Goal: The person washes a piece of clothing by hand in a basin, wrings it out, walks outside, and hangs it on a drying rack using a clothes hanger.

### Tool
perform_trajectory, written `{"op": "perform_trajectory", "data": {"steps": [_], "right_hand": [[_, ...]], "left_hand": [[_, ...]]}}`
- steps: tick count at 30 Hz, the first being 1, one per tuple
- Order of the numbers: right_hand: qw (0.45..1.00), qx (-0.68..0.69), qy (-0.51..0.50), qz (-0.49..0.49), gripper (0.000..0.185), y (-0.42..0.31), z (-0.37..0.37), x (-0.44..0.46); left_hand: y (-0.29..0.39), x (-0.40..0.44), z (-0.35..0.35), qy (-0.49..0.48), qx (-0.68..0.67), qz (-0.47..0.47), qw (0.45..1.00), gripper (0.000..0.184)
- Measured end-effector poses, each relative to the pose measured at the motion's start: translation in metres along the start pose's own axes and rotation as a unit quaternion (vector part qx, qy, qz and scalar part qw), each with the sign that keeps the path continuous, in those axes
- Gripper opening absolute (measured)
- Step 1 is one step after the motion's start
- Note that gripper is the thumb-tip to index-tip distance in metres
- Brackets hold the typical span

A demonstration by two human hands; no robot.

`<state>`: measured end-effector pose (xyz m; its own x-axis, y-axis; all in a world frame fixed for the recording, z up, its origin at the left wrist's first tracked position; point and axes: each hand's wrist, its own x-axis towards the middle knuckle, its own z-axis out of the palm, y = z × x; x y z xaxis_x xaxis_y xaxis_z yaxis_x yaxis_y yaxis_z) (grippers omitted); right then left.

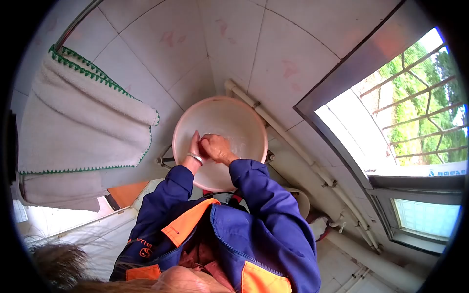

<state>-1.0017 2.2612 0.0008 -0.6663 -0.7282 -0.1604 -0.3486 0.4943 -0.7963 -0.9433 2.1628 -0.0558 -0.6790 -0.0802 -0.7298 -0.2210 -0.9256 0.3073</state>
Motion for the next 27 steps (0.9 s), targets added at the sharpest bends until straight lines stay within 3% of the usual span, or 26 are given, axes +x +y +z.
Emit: {"op": "perform_trajectory", "data": {"steps": [2, 4, 6, 7, 9, 10, 13, 14, 15, 16, 17, 20, 23, 24, 25, 26, 27], "right_hand": [[1.0, -0.003, -0.011, -0.012, 0.03, -0.005, 0.0, -0.004], [0.988, 0.037, -0.036, -0.145, 0.029, -0.002, 0.002, -0.006], [0.988, 0.046, -0.041, -0.144, 0.028, 0.001, -0.001, -0.01], [0.986, 0.054, -0.045, -0.148, 0.028, 0.001, -0.002, -0.012], [0.984, 0.061, -0.01, -0.17, 0.026, 0.005, 0.001, -0.018], [0.979, 0.057, 0.036, -0.19, 0.026, 0.01, 0.005, -0.018], [0.975, 0.034, 0.092, -0.199, 0.025, 0.027, 0.015, -0.017], [0.976, 0.016, 0.104, -0.193, 0.024, 0.033, 0.018, -0.014], [0.98, -0.035, 0.108, -0.161, 0.025, 0.052, 0.024, -0.002], [0.987, -0.047, 0.117, -0.102, 0.024, 0.061, 0.013, 0.001], [0.989, -0.058, 0.127, -0.046, 0.024, 0.07, 0.0, 0.006], [0.986, -0.158, 0.047, 0.022, 0.024, 0.073, -0.022, 0.016], [0.972, -0.215, 0.086, 0.027, 0.026, 0.085, -0.032, 0.014], [0.968, -0.231, 0.084, -0.042, 0.035, 0.095, -0.029, 0.011], [0.969, -0.23, 0.083, -0.044, 0.035, 0.095, -0.022, 0.009], [0.948, -0.275, 0.135, -0.083, 0.038, 0.095, -0.013, 0.005], [0.921, -0.319, 0.187, -0.122, 0.041, 0.093, -0.004, 0.001]], "left_hand": [[0.004, 0.023, -0.028, -0.073, -0.029, -0.014, 0.997, 0.055], [0.006, 0.026, -0.027, -0.101, -0.033, -0.039, 0.994, 0.05], [-0.001, 0.023, -0.021, -0.242, 0.032, -0.031, 0.969, 0.035], [-0.003, 0.016, -0.017, -0.241, 0.031, -0.034, 0.97, 0.035], [-0.005, 0.0, -0.007, -0.123, 0.106, 0.049, 0.986, 0.028], [-0.011, -0.01, 0.002, -0.067, 0.065, 0.06, 0.994, 0.025], [-0.018, -0.001, -0.004, -0.111, 0.035, 0.039, 0.992, 0.024], [-0.023, 0.003, -0.001, -0.044, 0.034, 0.034, 0.998, 0.023], [-0.025, -0.005, 0.015, 0.023, 0.033, 0.031, 0.999, 0.022], [-0.031, 0.011, 0.003, 0.018, 0.015, 0.005, 1.0, 0.019], [-0.041, 0.027, -0.007, 0.074, 0.062, 0.057, 0.994, 0.018], [-0.023, 0.029, -0.003, 0.111, 0.133, 0.123, 0.977, 0.021], [0.008, 0.03, -0.015, 0.14, 0.173, 0.111, 0.969, 0.034], [0.006, 0.035, -0.023, 0.165, 0.456, 0.3, 0.822, 0.039], [0.003, 0.038, -0.027, 0.168, 0.677, 0.444, 0.562, 0.045], [-0.007, 0.044, -0.029, 0.148, 0.728, 0.421, 0.521, 0.051], [-0.016, 0.041, -0.029, 0.149, 0.728, 0.419, 0.521, 0.051]]}}
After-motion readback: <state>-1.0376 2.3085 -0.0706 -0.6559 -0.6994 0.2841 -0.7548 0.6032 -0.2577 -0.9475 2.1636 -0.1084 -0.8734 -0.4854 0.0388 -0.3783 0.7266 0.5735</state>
